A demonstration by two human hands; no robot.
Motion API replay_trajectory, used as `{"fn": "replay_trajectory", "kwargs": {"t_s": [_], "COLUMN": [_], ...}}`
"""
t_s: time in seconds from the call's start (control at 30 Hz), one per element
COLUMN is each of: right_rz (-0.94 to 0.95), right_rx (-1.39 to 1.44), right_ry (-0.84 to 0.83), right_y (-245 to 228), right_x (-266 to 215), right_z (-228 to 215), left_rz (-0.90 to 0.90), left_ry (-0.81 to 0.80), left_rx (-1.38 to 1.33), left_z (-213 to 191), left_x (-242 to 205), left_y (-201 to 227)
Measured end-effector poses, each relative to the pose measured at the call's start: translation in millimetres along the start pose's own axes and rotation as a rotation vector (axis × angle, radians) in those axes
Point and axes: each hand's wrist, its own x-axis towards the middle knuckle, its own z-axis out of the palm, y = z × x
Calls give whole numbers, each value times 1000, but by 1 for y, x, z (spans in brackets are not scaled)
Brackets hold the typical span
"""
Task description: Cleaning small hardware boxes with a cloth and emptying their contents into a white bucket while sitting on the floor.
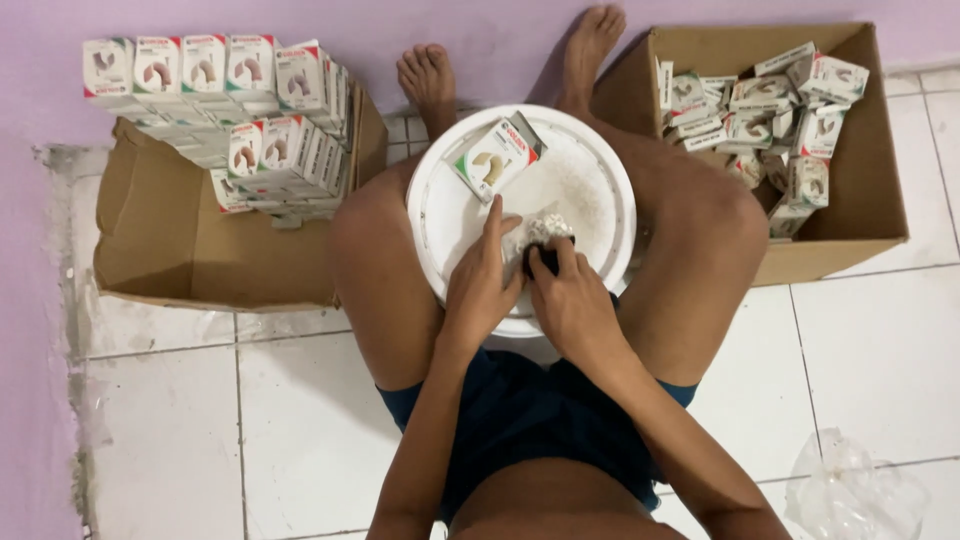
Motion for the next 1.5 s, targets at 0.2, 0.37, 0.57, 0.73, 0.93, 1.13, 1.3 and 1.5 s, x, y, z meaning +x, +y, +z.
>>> {"fn": "replay_trajectory", "kwargs": {"t_s": [0.2,0.37,0.57,0.73,0.93,1.13,1.3,1.5], "right_rz": [-75,-126,-95,-96,-116,-151,-24,-60], "right_rx": [247,130,73,111,49,-62,-71,-184], "right_ry": [-24,33,-47,76,84,352,-29,116], "right_y": [15,23,21,7,4,-4,4,0], "right_x": [31,27,18,21,1,8,8,24], "right_z": [-51,-6,-34,-19,-37,14,-3,30], "left_rz": [-13,17,82,84,144,140,123,91], "left_ry": [5,14,12,9,23,-9,-11,-57], "left_rx": [51,87,63,106,103,31,14,19], "left_z": [7,14,20,24,26,15,18,13], "left_x": [5,8,6,-1,-4,-13,-7,-2], "left_y": [-5,-11,-18,-20,-24,-18,-24,-16]}}
